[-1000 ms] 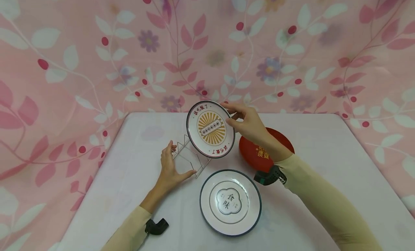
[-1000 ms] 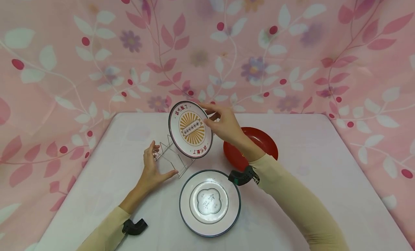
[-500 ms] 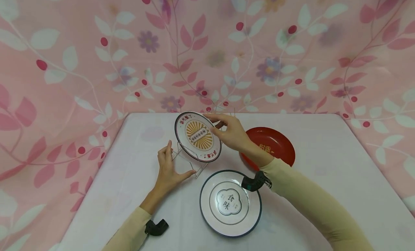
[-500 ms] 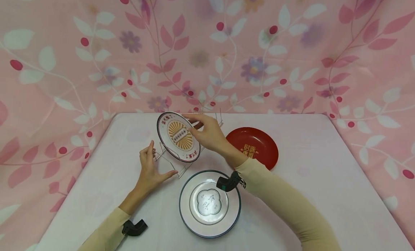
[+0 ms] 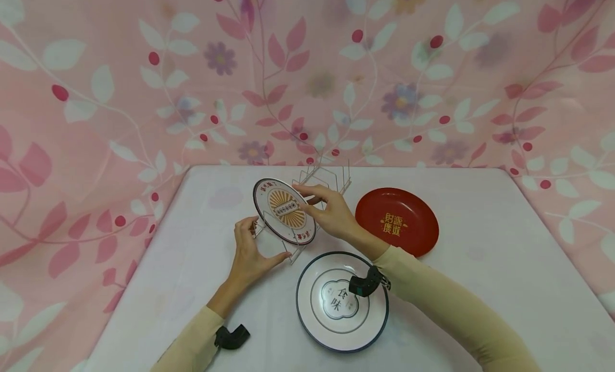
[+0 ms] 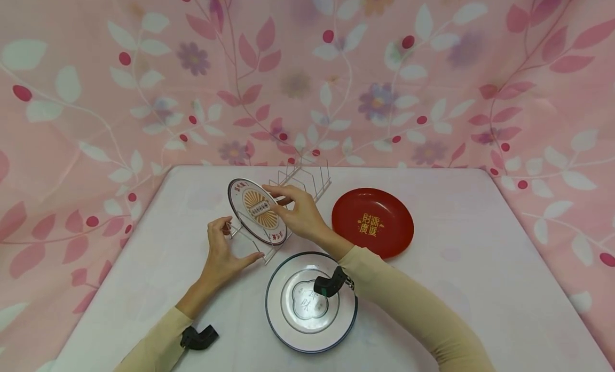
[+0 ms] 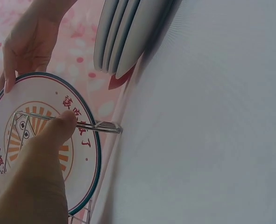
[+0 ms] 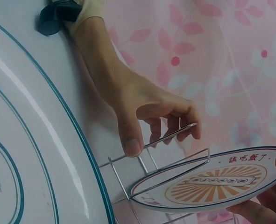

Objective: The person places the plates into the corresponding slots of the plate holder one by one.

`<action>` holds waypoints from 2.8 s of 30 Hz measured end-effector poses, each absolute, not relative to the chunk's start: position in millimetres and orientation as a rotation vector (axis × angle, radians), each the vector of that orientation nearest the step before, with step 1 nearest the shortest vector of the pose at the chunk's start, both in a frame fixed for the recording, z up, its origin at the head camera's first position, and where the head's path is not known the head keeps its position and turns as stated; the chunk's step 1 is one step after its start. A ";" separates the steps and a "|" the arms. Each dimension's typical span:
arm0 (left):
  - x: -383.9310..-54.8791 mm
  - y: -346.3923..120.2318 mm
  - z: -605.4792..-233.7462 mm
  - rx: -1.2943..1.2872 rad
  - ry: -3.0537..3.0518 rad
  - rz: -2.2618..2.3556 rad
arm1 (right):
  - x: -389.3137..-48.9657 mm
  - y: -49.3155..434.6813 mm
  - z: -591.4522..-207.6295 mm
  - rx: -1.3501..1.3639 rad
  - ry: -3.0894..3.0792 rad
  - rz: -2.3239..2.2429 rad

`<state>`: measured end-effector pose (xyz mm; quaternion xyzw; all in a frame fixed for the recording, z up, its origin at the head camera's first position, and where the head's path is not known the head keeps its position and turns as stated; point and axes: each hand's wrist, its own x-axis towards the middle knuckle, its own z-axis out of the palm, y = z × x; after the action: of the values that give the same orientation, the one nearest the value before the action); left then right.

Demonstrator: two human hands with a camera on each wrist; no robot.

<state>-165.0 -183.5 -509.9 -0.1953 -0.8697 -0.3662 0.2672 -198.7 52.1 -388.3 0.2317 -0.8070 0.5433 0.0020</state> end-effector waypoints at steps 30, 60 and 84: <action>-163.9 -184.1 -506.3 -0.539 -2.347 -0.957 | -103.6 202.6 -429.5 0.391 -2.769 1.693; -167.0 -182.7 -506.9 -0.556 -2.320 -0.979 | -79.4 207.3 -458.8 0.312 -2.926 1.730; -164.7 -183.7 -506.9 -0.525 -2.348 -0.982 | -92.7 227.1 -415.2 0.233 -2.703 2.137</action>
<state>-164.7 -183.7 -506.9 -0.1946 -0.8704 -0.3640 0.2683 -92.7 227.1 -415.2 0.0667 -0.7731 0.6113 -0.1553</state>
